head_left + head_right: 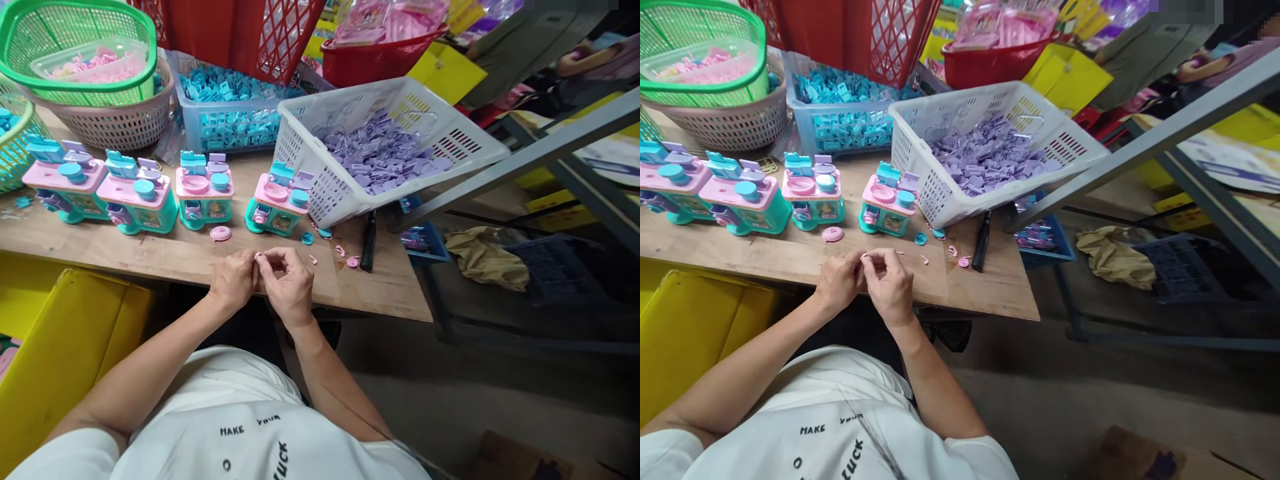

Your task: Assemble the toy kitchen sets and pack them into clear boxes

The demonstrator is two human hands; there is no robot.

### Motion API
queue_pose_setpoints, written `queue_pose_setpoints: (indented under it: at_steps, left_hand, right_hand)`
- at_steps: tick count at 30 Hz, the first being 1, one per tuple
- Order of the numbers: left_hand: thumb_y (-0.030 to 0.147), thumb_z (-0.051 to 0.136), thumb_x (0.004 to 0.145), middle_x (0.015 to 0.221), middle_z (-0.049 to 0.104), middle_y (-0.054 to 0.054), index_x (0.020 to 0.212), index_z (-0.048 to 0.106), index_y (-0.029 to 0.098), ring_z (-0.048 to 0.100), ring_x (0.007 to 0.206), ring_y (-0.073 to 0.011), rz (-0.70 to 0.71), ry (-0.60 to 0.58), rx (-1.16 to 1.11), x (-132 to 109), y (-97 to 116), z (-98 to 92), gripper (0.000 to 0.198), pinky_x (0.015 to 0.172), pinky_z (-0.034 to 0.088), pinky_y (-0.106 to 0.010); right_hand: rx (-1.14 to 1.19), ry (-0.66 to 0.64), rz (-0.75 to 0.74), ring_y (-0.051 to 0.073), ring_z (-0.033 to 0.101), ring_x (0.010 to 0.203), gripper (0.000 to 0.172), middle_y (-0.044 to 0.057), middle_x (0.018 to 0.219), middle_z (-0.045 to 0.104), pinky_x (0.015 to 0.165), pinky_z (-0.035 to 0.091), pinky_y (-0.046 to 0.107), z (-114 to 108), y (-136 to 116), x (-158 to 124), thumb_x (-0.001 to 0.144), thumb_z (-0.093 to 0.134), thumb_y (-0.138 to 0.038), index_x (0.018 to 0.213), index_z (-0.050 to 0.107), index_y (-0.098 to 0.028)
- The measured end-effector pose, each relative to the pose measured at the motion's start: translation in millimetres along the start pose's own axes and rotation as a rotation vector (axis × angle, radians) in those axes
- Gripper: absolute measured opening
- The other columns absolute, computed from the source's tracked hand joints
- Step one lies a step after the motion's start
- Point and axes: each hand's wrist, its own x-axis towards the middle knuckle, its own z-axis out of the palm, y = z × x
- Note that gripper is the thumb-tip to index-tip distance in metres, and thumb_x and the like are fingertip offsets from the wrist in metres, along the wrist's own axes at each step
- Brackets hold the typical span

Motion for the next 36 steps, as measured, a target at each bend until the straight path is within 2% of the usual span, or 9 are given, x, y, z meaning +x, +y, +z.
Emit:
queue_pose_setpoints:
  at_steps: [3,6,12,18,22,25,28,31,36]
  left_hand:
    - [0.022,0.044,0.096,0.087,0.075,-0.011,0.091,0.066,0.017,0.069,0.073,-0.0204,0.018,0.021,-0.053,0,-3,1.3,0.024,0.066,0.047,-0.028]
    - [0.024,0.044,0.096,0.088,0.075,-0.012,0.092,0.067,0.016,0.069,0.074,-0.0209,-0.001,0.015,-0.056,0,-1,3.4,0.025,0.065,0.046,-0.029]
    - [0.023,0.048,0.091,0.076,0.071,-0.009,0.084,0.070,0.014,0.061,0.066,-0.0174,-0.153,-0.003,-0.268,-2,-2,-7.9,0.025,0.062,0.041,-0.027]
    - [0.036,0.060,0.080,0.057,0.056,0.001,0.067,0.067,0.012,0.048,0.054,-0.0097,-0.375,-0.013,-0.962,-13,-49,-72.1,0.028,0.050,0.033,-0.020]
    - [0.041,0.083,0.061,0.063,0.058,0.000,0.070,0.071,0.012,0.049,0.058,-0.0072,-0.414,0.063,-1.227,-24,-82,-125.9,0.034,0.049,0.032,-0.015]
    - [0.043,0.084,0.064,0.082,0.069,-0.006,0.081,0.074,0.012,0.060,0.072,-0.0114,-0.362,0.200,-1.375,-28,-105,-156.0,0.037,0.059,0.045,-0.018]
    - [0.043,0.067,0.084,0.109,0.073,-0.010,0.105,0.074,0.015,0.066,0.091,-0.0150,-0.319,0.438,-1.256,-23,-128,-168.8,0.036,0.076,0.054,-0.023]
    - [0.035,0.053,0.093,0.121,0.072,-0.011,0.116,0.071,0.015,0.067,0.105,-0.0175,-0.337,0.621,-0.863,-13,-146,-162.9,0.035,0.088,0.055,-0.028]
    - [0.022,0.042,0.096,0.124,0.071,-0.013,0.123,0.068,0.012,0.064,0.117,-0.0220,-0.260,0.647,-0.316,-3,-157,-140.7,0.038,0.107,0.048,-0.038]
  right_hand:
    - [0.031,-0.064,0.031,0.016,0.070,0.074,0.016,0.004,0.085,0.073,0.068,0.058,0.028,-3,4,-3,0.094,0.062,-0.036,0.093,0.066,-0.020]
    - [-0.017,-0.087,-0.037,0.017,0.067,0.075,0.020,0.004,0.080,0.070,0.068,0.055,0.029,-4,5,-3,0.096,0.059,-0.034,0.083,0.067,-0.021]
    - [-0.058,-0.077,-0.181,0.017,0.065,0.071,0.022,0.003,0.075,0.070,0.071,0.051,0.032,2,1,3,0.097,0.057,-0.029,0.079,0.066,-0.021]
    - [-0.226,-0.193,-0.681,0.022,0.064,0.100,0.018,0.005,0.104,0.077,0.091,0.042,0.039,29,-30,26,0.095,0.065,-0.028,0.112,0.072,-0.023]
    - [-0.226,-0.157,-0.885,0.018,0.062,0.099,0.013,0.000,0.099,0.078,0.093,0.035,0.037,65,-71,53,0.099,0.060,-0.025,0.103,0.072,-0.025]
    - [-0.252,-0.184,-0.924,0.018,0.060,0.098,0.020,0.000,0.095,0.077,0.095,0.030,0.038,99,-98,78,0.102,0.054,-0.030,0.093,0.071,-0.024]
    - [-0.308,-0.270,-0.849,0.021,0.058,0.097,0.028,0.003,0.092,0.076,0.094,0.028,0.039,130,-111,102,0.104,0.049,-0.032,0.087,0.070,-0.022]
    - [-0.362,-0.367,-0.750,0.023,0.057,0.098,0.027,0.006,0.091,0.076,0.093,0.029,0.041,155,-111,117,0.103,0.050,-0.030,0.086,0.070,-0.022]
    - [-0.418,-0.396,-0.717,0.024,0.055,0.093,0.024,0.007,0.082,0.073,0.093,0.027,0.043,175,-100,118,0.100,0.053,-0.025,0.083,0.069,-0.021]
